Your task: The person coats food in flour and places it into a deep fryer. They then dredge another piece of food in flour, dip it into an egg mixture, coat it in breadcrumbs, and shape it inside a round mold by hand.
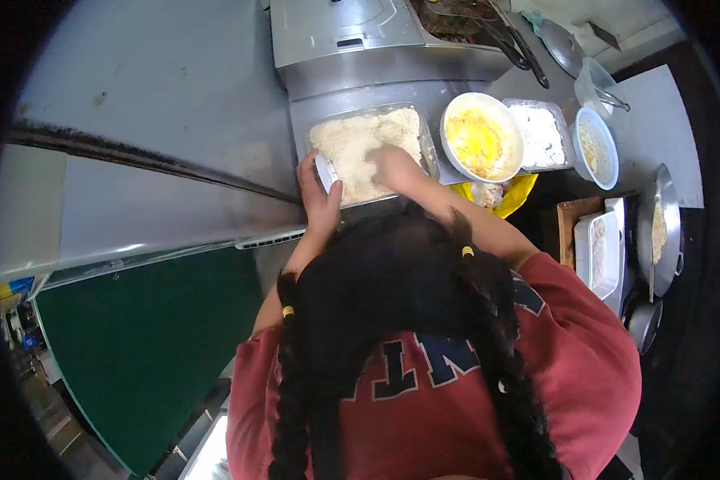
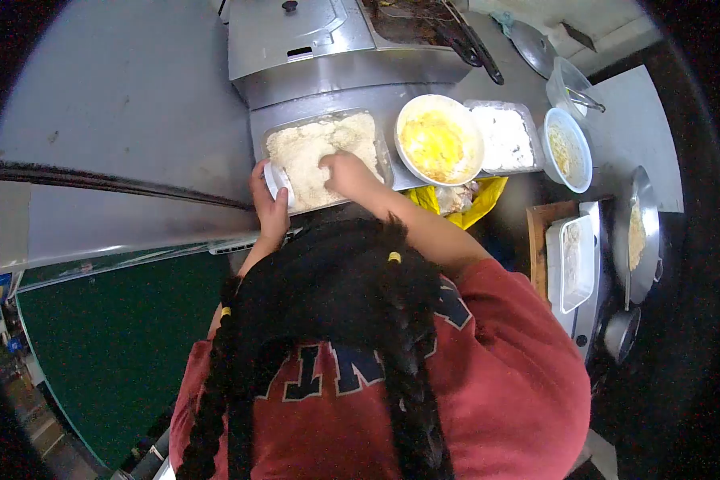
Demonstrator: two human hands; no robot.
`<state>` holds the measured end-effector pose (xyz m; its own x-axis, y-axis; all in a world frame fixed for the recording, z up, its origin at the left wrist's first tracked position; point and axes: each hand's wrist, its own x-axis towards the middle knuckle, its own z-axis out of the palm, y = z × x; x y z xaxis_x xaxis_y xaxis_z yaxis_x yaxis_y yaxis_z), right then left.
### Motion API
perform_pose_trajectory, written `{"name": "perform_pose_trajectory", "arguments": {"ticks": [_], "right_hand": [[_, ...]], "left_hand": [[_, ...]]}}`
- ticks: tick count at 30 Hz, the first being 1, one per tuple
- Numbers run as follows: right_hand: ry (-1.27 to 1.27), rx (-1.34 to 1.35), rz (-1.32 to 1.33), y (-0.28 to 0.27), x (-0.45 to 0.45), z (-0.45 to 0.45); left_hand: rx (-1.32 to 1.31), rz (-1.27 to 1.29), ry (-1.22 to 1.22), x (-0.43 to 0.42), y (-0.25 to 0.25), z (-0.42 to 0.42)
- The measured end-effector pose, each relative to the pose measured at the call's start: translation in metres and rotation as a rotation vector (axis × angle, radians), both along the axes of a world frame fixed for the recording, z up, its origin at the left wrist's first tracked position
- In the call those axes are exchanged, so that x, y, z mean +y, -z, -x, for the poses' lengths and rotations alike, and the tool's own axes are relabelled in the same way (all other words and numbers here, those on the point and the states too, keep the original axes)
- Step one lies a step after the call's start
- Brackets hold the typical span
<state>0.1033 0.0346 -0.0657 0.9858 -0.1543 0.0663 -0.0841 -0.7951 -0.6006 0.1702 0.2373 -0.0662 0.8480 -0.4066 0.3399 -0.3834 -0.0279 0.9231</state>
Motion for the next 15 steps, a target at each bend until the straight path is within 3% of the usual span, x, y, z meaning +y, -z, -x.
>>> {"name": "perform_pose_trajectory", "arguments": {"ticks": [2,4,5,7,12,15], "right_hand": [[0.002,-0.013,-0.027,-0.006,-0.005,-0.013],[0.213,0.305,-0.434,-0.048,-0.012,-0.022],[0.231,0.368,-0.494,-0.069,-0.015,-0.027],[0.131,0.241,-0.458,-0.095,-0.015,-0.033],[-0.208,-0.006,-0.251,-0.143,-0.007,-0.045],[-0.181,0.01,-0.187,-0.148,0.001,-0.054]], "left_hand": [[-0.021,-0.036,-0.041,-0.001,-0.003,-0.006],[0.577,0.377,-0.02,-0.006,0.006,-0.017],[0.575,0.377,-0.024,-0.01,0.004,-0.021],[1.104,0.641,0.011,-0.022,-0.011,-0.024],[1.306,0.75,0.24,-0.042,-0.039,-0.019],[1.391,0.749,0.301,-0.052,-0.042,-0.012]]}}
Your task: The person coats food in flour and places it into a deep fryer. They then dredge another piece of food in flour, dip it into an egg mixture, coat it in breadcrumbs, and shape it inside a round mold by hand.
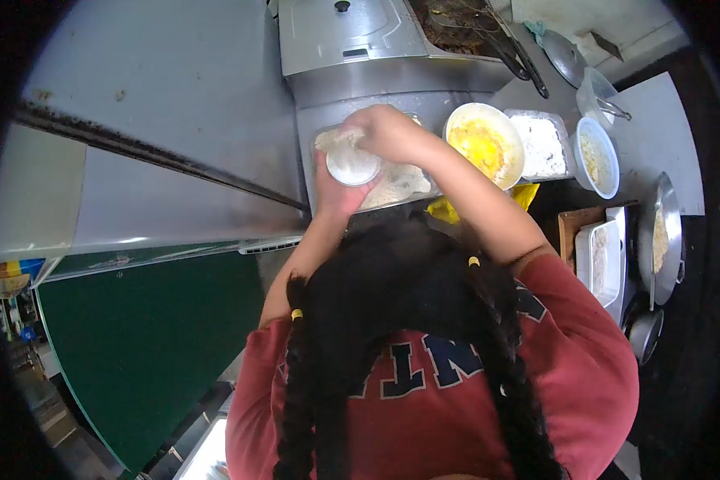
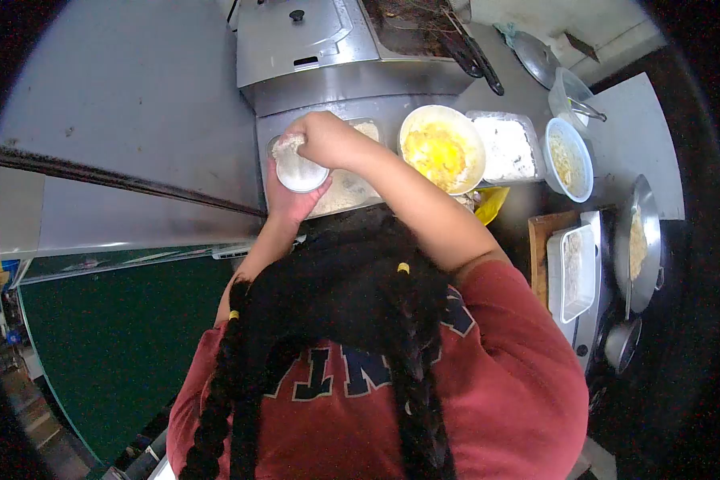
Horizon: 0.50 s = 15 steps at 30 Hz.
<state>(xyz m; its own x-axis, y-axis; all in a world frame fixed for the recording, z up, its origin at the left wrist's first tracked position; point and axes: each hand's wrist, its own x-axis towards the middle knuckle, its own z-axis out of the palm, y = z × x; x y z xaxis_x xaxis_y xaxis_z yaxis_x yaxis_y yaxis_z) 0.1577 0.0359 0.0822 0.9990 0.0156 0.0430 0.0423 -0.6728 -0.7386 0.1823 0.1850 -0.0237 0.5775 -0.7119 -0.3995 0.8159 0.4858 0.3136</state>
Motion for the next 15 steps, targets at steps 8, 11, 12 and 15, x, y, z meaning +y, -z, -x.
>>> {"name": "perform_pose_trajectory", "arguments": {"ticks": [8,11,12,15], "right_hand": [[0.119,0.023,0.094,-0.011,0.006,0.001],[0.082,-0.014,0.096,-0.002,0.003,0.002],[0.027,-0.024,0.097,-0.001,0.0,0.004],[0.051,-0.012,0.093,0.011,-0.016,0.01]], "left_hand": [[0.0,-0.016,0.11,-0.006,-0.005,0.007],[-0.039,-0.004,0.102,-0.006,-0.001,0.005],[-0.047,0.014,0.05,-0.004,-0.001,0.002],[-0.081,-0.012,-0.095,0.004,-0.004,-0.008]]}}
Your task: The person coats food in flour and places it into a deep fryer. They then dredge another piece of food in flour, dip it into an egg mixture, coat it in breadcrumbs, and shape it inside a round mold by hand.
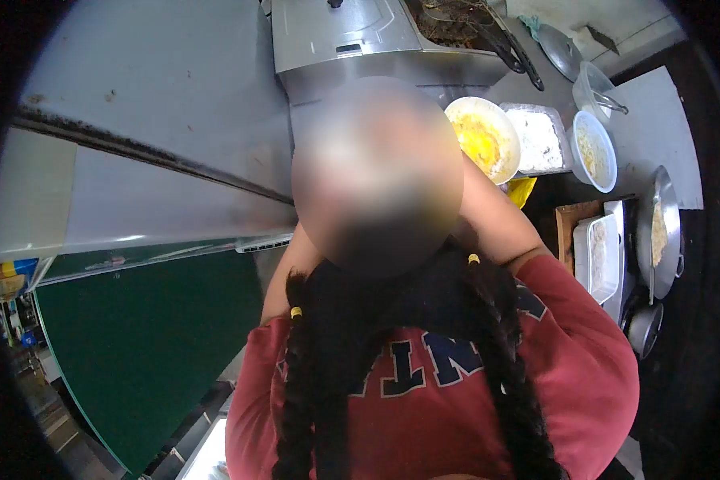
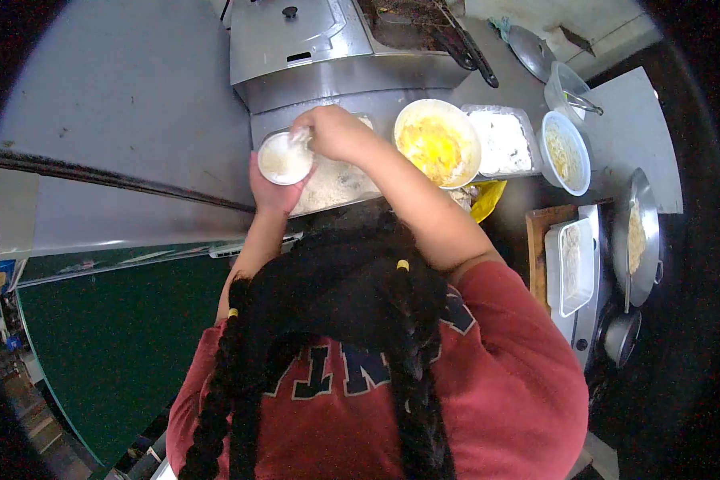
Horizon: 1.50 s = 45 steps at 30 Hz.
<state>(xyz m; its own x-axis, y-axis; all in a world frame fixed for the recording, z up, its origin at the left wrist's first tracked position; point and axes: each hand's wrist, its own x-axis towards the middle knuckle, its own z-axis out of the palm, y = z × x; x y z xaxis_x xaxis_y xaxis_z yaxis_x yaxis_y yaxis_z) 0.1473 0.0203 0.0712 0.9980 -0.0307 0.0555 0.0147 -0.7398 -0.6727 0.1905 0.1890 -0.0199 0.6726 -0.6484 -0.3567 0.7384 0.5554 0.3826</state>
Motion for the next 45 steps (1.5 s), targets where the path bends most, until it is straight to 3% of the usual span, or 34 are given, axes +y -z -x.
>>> {"name": "perform_pose_trajectory", "arguments": {"ticks": [2,4,5,7,8,10,11,17,18,20,24,28,29,32,35,38,42,45], "right_hand": [[0.078,0.016,-0.007,0.017,-0.008,0.0],[0.11,0.345,0.133,0.045,-0.011,0.002],[0.113,0.343,0.132,0.073,-0.01,0.007],[-0.029,0.053,0.136,0.129,-0.003,0.02],[-0.03,0.054,0.135,0.132,0.003,0.026],[-0.007,-0.22,0.383,0.128,0.019,0.038],[-0.031,-0.043,0.321,0.124,0.019,0.041],[-0.082,-0.059,0.129,0.151,-0.007,0.045],[-0.088,-0.06,0.129,0.142,-0.008,0.042],[0.238,0.3,-0.171,0.098,-0.01,0.032],[0.095,0.286,-0.386,0.06,-0.021,0.007],[-0.083,0.234,-0.152,0.024,-0.007,-0.006],[-0.06,0.108,-0.162,0.021,-0.002,-0.008],[0.089,0.083,-0.02,0.004,0.004,-0.014],[0.113,-0.003,-0.035,0.005,0.004,-0.014],[0.063,0.018,-0.035,-0.001,0.008,-0.008],[0.016,-0.022,-0.002,0.008,-0.004,-0.01],[0.113,-0.009,-0.12,0.009,-0.014,-0.011]], "left_hand": [[-0.028,-0.041,-0.096,0.008,-0.004,-0.007],[-0.142,0.031,-0.069,0.014,-0.007,-0.012],[-0.146,0.006,-0.098,0.013,-0.012,-0.012],[-0.161,0.003,-0.097,0.014,-0.018,-0.011],[-0.174,-0.002,-0.1,0.015,-0.019,-0.011],[-0.177,-0.007,-0.085,0.015,-0.016,-0.01],[-0.181,-0.009,-0.067,0.016,-0.015,-0.01],[-0.114,-0.016,0.0,0.018,-0.003,-0.005],[-0.114,-0.016,-0.005,0.018,0.001,-0.006],[-0.021,-0.003,0.029,0.015,0.011,-0.009],[0.019,0.053,0.052,0.006,0.019,-0.007],[0.082,0.117,0.131,-0.007,0.02,-0.001],[0.085,0.117,0.167,-0.009,0.02,0.001],[0.054,0.112,0.223,-0.013,0.012,0.006],[0.105,0.108,0.242,-0.011,0.004,0.008],[0.027,0.183,0.192,-0.013,0.028,-0.005],[0.02,0.086,0.197,-0.012,0.005,-0.002],[0.035,0.177,0.203,-0.013,0.011,-0.015]]}}
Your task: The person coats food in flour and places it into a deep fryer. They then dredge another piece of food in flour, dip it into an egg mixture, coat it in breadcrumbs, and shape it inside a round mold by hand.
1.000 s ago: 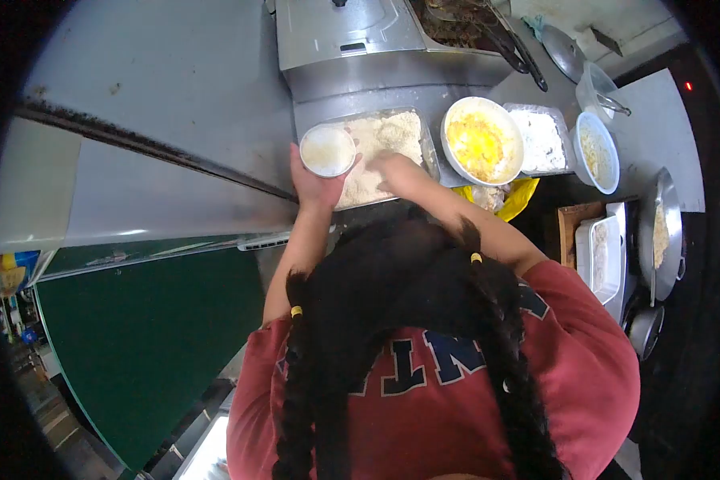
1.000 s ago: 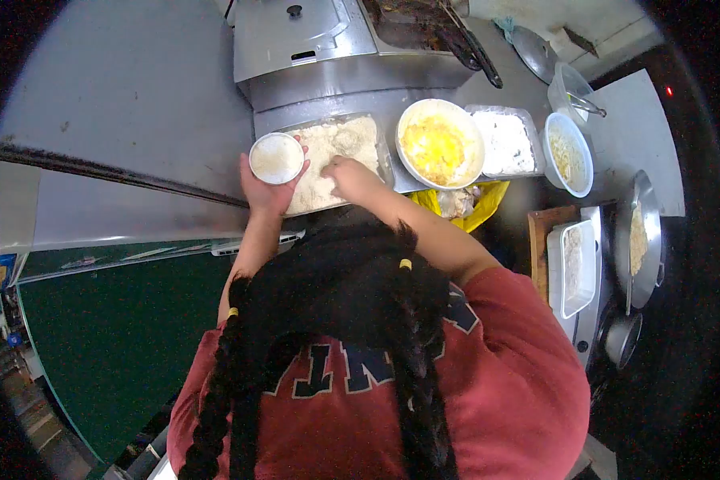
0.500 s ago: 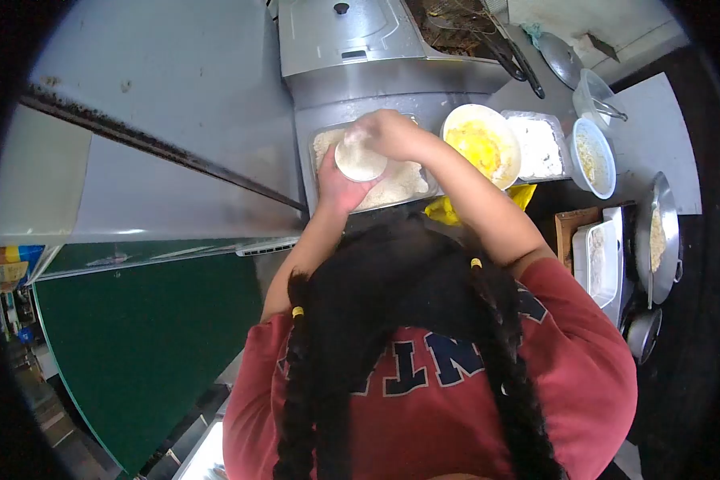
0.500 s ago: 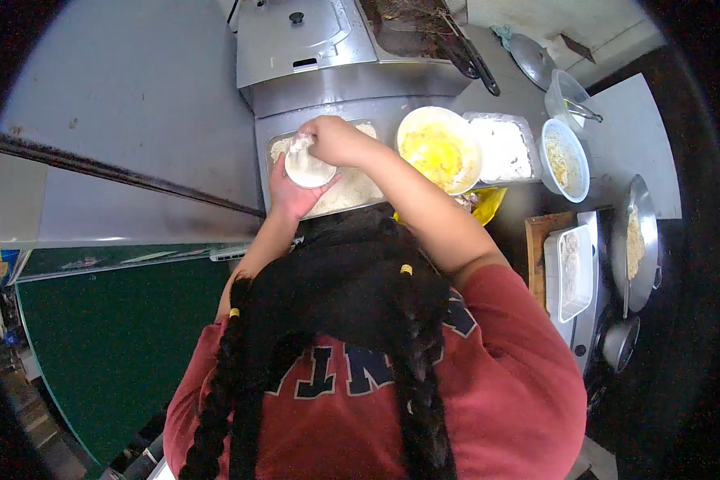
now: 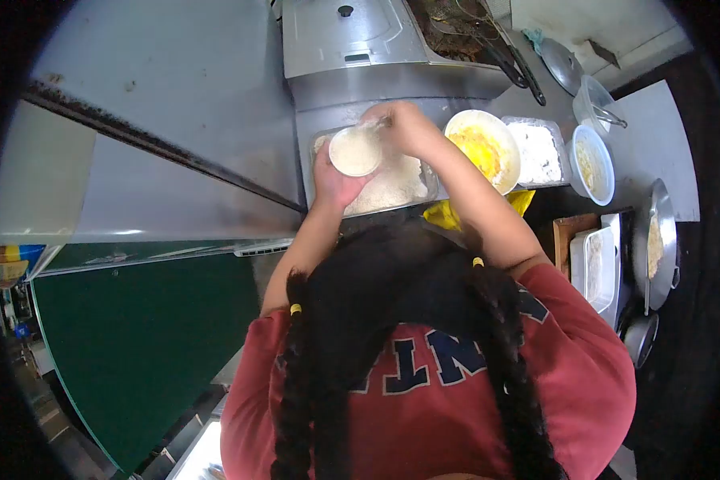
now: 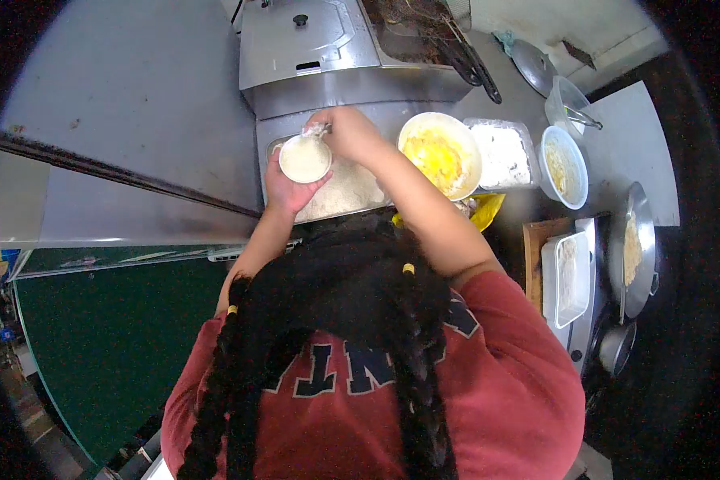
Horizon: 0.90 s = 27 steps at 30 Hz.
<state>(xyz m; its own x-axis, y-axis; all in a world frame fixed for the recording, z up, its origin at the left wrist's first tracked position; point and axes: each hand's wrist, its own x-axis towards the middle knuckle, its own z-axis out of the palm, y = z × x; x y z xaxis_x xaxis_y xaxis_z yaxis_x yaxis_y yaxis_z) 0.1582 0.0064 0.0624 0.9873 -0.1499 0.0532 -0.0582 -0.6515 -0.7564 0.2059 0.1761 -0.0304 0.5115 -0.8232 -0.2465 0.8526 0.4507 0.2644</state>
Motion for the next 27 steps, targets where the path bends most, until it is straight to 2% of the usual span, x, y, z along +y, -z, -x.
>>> {"name": "perform_pose_trajectory", "arguments": {"ticks": [4,6,11,13,15,16,18,21,22,26,27], "right_hand": [[-0.053,-0.05,0.039,0.011,0.01,0.003],[-0.194,0.049,0.41,0.013,0.024,0.009],[-0.15,-0.116,0.286,0.013,0.014,0.004],[0.016,-0.087,0.035,0.017,-0.009,0.0],[0.048,-0.083,0.132,0.026,-0.033,0.003],[0.046,0.082,0.209,0.021,-0.038,0.008],[-0.011,0.347,0.314,0.026,-0.043,0.015],[-0.06,0.223,0.409,0.097,-0.034,0.017],[-0.085,0.218,0.408,0.085,-0.022,0.024],[-0.008,0.108,0.452,0.109,-0.013,0.023],[-0.1,0.097,0.303,0.11,-0.016,0.019]], "left_hand": [[0.029,-0.15,0.018,-0.008,-0.003,0.012],[0.058,-0.074,0.002,-0.013,-0.005,0.014],[0.061,-0.097,-0.046,-0.007,-0.006,0.013],[0.04,-0.148,-0.063,0.0,-0.002,0.008],[-0.051,0.045,0.028,0.016,0.004,-0.004],[-0.058,-0.059,-0.017,0.021,-0.011,0.0],[-0.075,-0.035,-0.009,0.037,-0.002,0.002],[-0.12,-0.079,-0.017,0.051,0.001,0.01],[-0.142,-0.143,-0.027,0.054,0.001,0.013],[-0.134,-0.106,-0.029,0.063,0.004,0.022],[-0.138,-0.081,-0.032,0.066,0.004,0.024]]}}
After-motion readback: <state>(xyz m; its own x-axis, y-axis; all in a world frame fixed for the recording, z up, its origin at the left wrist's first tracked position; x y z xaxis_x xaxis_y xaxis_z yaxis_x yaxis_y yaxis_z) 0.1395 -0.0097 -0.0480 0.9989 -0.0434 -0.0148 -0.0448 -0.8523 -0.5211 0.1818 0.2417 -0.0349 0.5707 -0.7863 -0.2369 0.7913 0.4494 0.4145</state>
